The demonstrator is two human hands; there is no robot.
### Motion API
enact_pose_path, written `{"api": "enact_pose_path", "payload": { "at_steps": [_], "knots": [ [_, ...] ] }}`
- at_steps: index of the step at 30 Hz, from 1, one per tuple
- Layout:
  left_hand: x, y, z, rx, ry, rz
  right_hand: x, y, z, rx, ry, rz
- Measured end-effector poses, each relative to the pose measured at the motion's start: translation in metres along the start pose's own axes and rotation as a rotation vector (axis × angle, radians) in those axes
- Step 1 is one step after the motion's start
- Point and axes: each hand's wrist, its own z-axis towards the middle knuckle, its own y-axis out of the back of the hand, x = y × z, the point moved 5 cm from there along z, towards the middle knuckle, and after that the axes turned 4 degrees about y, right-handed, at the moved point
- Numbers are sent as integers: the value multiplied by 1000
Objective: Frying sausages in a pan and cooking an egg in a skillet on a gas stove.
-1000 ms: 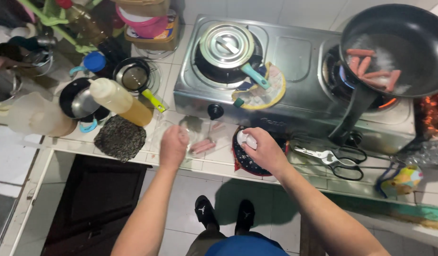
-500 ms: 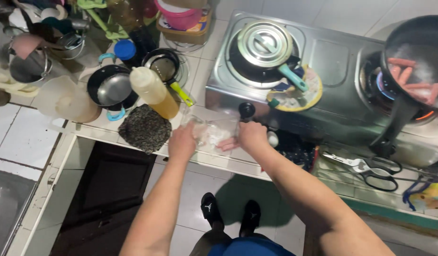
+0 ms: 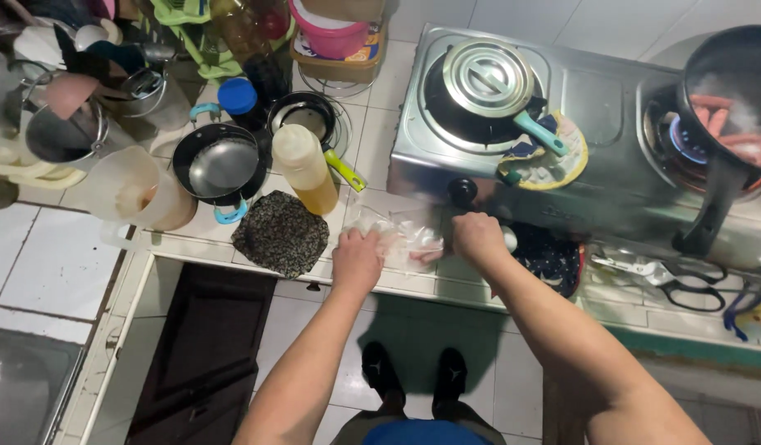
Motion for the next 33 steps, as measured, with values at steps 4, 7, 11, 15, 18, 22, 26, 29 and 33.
{"api": "enact_pose_path", "payload": {
  "at_steps": [4,7,11,15,18,22,26,29,33],
  "knots": [
    [11,-20,-1,54,-51,36,3,12,-19,-8,-26,84],
    [19,-28,1,-30,-153,29,2,29,-33,-79,-52,125],
    [45,-32,6,-61,-194,12,1,53,-59,-92,-81,262],
    [55,-2,3,-66,-142,-118,-1,68,-84,-138,-94,383],
    [56,11,-4,-182,-168,-193,-2,75,-101,-192,-87,426],
    [50,34,-21,-289,-128,-257,1,94,-135,-255,-74,493],
    [36,59,-58,-381,-96,-306,-6,89,-164,-357,-51,500],
    [23,76,-88,-469,-89,-349,-6,90,-184,-460,46,509],
    [22,88,-142,-595,-114,-336,24,95,-209,-481,209,613]
  ]
}}
